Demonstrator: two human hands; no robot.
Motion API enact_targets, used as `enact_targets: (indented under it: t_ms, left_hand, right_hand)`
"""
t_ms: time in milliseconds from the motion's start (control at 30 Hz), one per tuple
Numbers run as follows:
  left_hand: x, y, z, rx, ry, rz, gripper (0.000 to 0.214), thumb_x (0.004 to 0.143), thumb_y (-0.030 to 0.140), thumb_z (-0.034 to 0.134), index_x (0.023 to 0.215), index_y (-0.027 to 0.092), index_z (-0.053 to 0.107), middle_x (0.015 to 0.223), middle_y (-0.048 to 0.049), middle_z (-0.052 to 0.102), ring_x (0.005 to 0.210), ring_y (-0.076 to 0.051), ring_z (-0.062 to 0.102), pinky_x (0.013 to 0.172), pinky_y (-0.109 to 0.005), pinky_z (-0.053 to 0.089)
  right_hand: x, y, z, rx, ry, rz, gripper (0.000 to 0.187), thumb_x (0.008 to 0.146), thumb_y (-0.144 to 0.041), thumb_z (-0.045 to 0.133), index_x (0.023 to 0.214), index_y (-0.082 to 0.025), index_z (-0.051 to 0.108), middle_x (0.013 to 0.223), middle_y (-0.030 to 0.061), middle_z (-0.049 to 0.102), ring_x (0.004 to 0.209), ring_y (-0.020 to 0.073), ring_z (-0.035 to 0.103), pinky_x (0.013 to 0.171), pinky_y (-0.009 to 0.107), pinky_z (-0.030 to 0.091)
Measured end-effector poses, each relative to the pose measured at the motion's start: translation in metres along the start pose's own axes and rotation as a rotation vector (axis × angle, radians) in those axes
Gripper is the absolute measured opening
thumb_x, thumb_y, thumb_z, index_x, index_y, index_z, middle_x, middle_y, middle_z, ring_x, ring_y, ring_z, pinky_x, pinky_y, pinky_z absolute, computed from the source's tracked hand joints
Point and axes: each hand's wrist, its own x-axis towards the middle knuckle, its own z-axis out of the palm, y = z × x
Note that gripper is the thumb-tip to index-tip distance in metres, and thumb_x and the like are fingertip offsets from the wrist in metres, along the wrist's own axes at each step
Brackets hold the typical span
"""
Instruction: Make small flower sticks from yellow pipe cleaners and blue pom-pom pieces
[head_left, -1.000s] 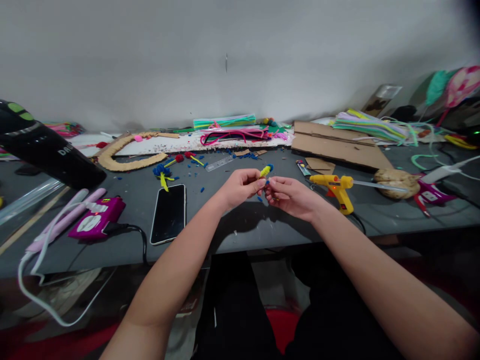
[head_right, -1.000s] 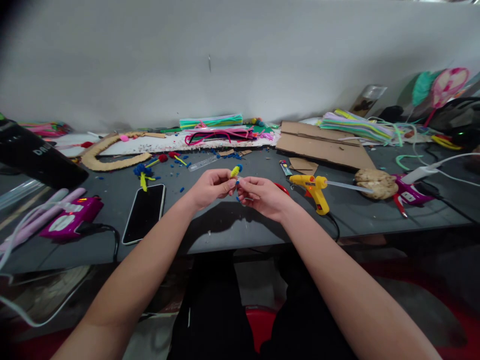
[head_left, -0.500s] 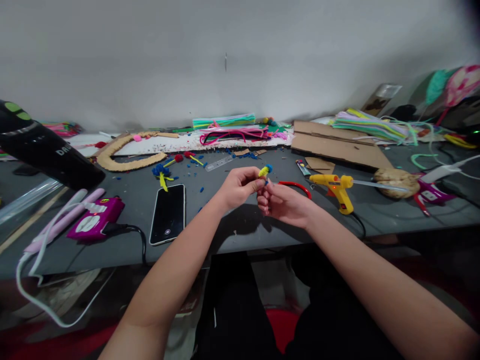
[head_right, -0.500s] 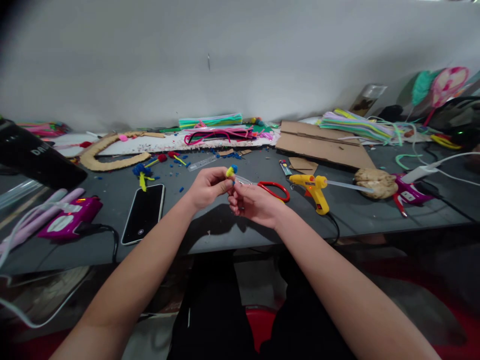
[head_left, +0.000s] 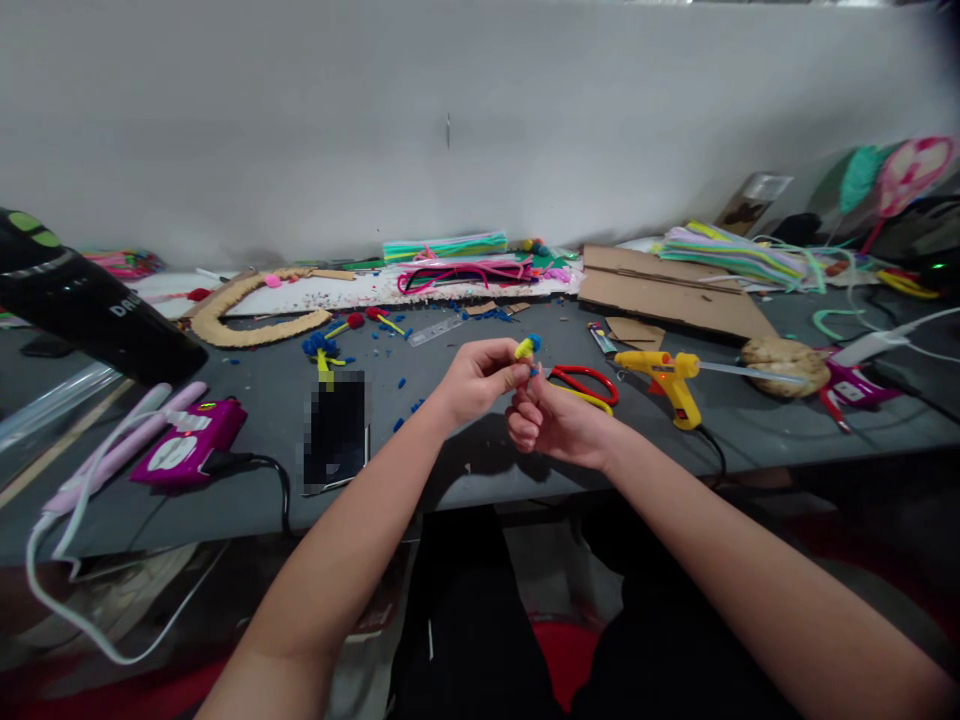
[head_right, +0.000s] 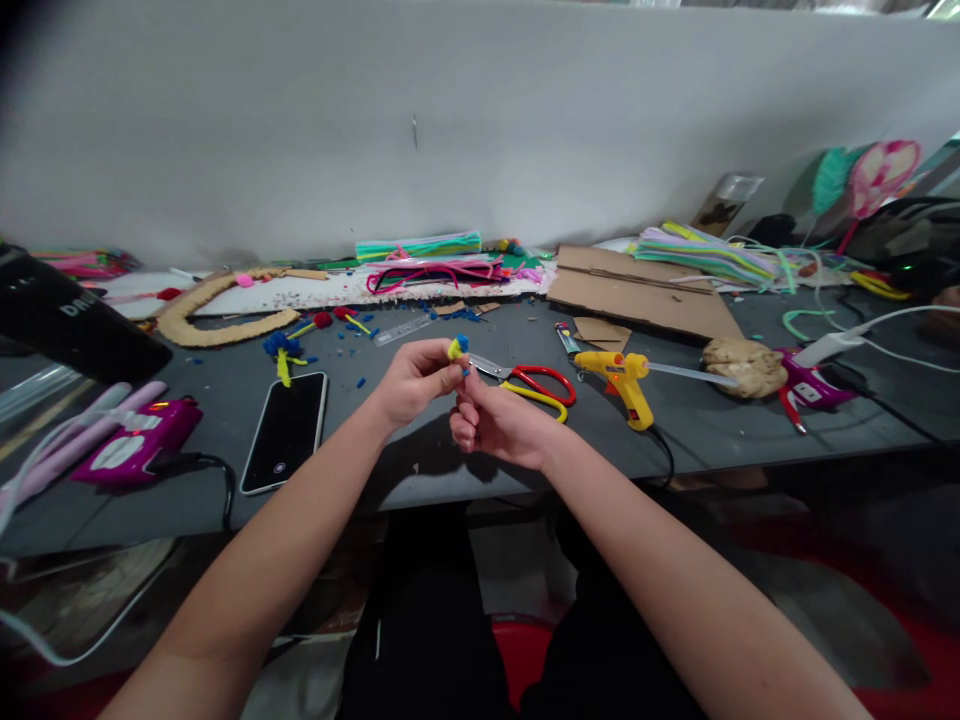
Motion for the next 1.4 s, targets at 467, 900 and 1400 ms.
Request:
enact_targets:
  t_ms: [467,900,1400]
  left_hand:
    - [0.005,-0.005,-0.009,0.203,0.075,-0.022,0.032,0.080,0.044,0.070,0.077,0.015,0.058,0.061,0.0016,0.056,0.054,-0.007,0.046,0.056,-0.023,0.037]
    - [-0.075,0.039,0.050,0.552,0.236,-0.117,0.030,0.087,0.039,0.060,0.072,0.014,0.062,0.064,0.0002,0.059,0.055,-0.009,0.043,0.055,-0.023,0.032]
    - [-0.089,0.006,0.092,0.440,0.505,-0.112,0.035,0.084,0.044,0.064,0.070,0.012,0.063,0.062,-0.0004,0.060,0.052,-0.008,0.043,0.052,-0.022,0.032]
  right_hand:
    - [-0.031,-0.037,-0.026,-0.057,0.331,-0.193,0.027,0.086,-0.023,0.047,0.060,-0.020,0.040,0.052,-0.0050,0.028,0.044,0.0094,0.028,0.043,0.022,0.024]
    - [-0.058,-0.023,-0.003,-0.892,0.263,-0.374,0.036,0.082,-0.048,0.068,0.066,-0.016,0.065,0.056,0.0009,0.060,0.054,0.0110,0.050,0.055,0.025,0.041]
    - [-0.085,-0.007,-0.008,-0.942,0.229,-0.476,0.042,0.082,-0.046,0.067,0.113,-0.017,0.071,0.094,0.0082,0.073,0.078,0.0175,0.064,0.066,0.029,0.050]
